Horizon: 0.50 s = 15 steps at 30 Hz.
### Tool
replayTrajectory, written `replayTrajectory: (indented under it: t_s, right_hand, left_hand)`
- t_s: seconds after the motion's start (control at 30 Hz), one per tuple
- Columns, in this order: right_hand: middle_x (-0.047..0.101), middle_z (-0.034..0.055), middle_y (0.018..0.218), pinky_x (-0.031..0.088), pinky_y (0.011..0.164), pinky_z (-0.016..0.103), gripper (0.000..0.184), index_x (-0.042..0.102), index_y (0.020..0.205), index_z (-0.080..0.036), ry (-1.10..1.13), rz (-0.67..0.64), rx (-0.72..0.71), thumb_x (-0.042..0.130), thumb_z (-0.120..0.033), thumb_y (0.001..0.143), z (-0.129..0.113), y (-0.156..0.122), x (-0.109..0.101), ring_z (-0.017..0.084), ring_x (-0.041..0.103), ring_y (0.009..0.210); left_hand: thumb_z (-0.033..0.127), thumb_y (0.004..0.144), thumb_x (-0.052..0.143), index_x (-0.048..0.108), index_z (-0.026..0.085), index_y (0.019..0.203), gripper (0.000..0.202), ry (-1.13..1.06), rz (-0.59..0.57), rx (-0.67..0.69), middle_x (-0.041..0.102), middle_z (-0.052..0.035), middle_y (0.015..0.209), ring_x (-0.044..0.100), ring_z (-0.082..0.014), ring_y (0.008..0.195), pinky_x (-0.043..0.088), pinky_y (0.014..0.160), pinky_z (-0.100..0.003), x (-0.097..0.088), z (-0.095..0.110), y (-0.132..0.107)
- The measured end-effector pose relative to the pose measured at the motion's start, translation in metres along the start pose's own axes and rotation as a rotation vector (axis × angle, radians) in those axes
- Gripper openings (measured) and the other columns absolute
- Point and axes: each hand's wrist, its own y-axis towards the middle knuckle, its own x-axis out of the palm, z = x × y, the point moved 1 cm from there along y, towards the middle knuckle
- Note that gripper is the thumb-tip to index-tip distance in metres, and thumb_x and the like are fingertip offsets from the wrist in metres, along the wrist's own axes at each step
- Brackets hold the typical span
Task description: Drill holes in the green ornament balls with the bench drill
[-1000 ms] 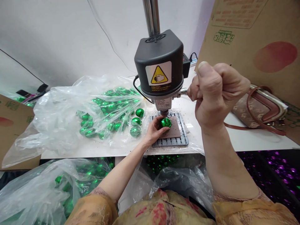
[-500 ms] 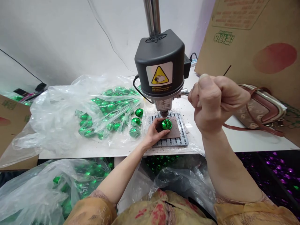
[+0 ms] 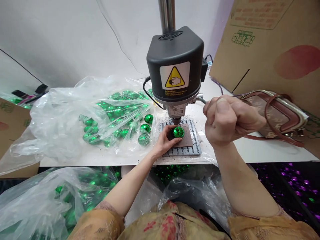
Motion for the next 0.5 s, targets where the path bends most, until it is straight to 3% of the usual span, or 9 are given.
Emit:
replayTrajectory:
  t_s: [0.5]
  right_hand:
    - [0.021,-0.0057,0.044,0.027,0.039,0.026,0.047,0.014,0.056,-0.018,0.05,-0.06,-0.102,0.053,-0.009,0.079,0.007,-0.012,-0.008,0.004,0.027,0.039]
  left_hand:
    - [0.038,0.076,0.08,0.052,0.02,0.122,0.056,0.006,0.014,0.022,0.063,-0.0105,0.123,0.061,-0.0252,0.115,0.047,0.103,-0.042,0.001,0.002,0.0]
